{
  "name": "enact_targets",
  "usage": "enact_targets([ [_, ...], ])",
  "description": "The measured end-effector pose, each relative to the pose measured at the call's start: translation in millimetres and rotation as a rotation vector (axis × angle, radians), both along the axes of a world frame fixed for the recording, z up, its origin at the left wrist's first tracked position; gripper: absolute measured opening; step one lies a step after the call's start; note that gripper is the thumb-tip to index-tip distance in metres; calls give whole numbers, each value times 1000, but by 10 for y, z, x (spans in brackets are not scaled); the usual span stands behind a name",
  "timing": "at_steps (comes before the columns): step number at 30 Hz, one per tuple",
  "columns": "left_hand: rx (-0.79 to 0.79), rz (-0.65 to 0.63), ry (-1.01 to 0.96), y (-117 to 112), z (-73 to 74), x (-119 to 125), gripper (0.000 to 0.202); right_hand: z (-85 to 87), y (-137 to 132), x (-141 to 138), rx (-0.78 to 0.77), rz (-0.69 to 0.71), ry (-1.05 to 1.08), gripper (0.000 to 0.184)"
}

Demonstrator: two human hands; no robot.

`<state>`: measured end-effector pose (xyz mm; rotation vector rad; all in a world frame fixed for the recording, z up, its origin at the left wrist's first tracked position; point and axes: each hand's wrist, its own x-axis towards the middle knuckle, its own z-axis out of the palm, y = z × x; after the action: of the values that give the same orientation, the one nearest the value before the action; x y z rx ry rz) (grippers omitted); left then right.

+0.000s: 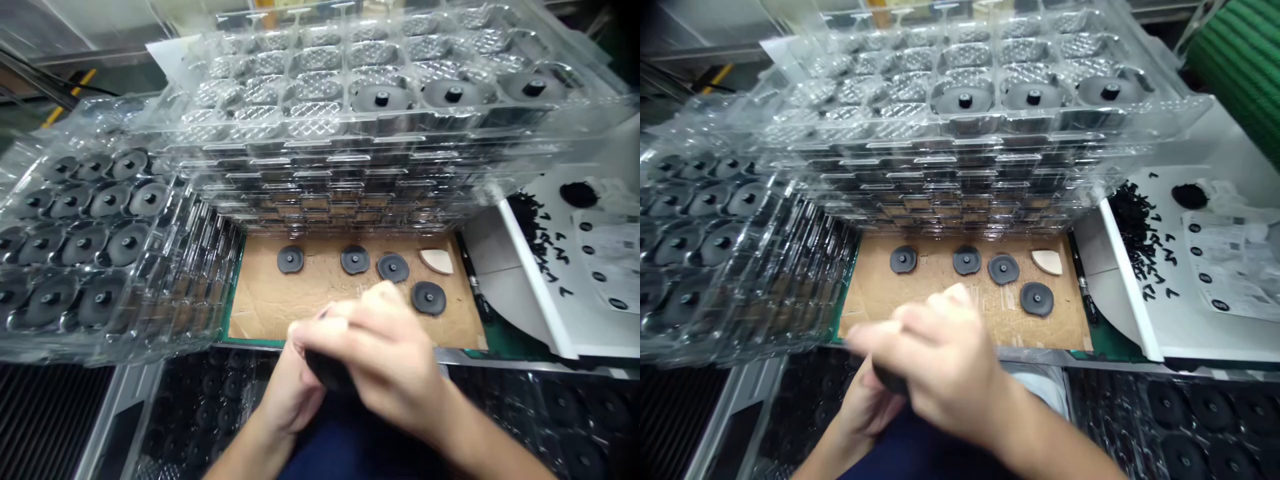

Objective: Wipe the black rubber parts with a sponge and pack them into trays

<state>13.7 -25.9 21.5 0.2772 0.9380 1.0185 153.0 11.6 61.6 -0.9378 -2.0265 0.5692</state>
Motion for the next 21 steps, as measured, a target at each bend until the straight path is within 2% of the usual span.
enact_targets([
  [2,33,45,-31,-9,-50,-53,65,-195,57,66,-155,-134,-62,25],
  [4,53,84,-87,-21,-86,-122,64,-475,57,123,-298,-219,-131,21],
  [8,54,88,-175,-33,-112,-240,52,-1040,-100,125,-397,-186,-156,19],
  [10,58,87,-201,-26,-113,-264,52,-1139,-162,104,-419,-177,-154,22],
  [12,53,92,-205,-14,-107,-267,55,-1029,-164,85,-443,-201,-141,23],
  [14,25,94,-180,-3,-93,-258,57,-741,-124,40,-447,-242,-101,22],
  [16,-1,104,-149,9,-76,-253,57,-385,-85,-53,-384,-227,-23,21],
  [19,-18,131,-133,26,-60,-273,55,8,-79,-243,-197,-6,83,25],
  [21,-28,171,-113,36,-58,-300,53,102,-82,-341,-260,165,50,26],
])
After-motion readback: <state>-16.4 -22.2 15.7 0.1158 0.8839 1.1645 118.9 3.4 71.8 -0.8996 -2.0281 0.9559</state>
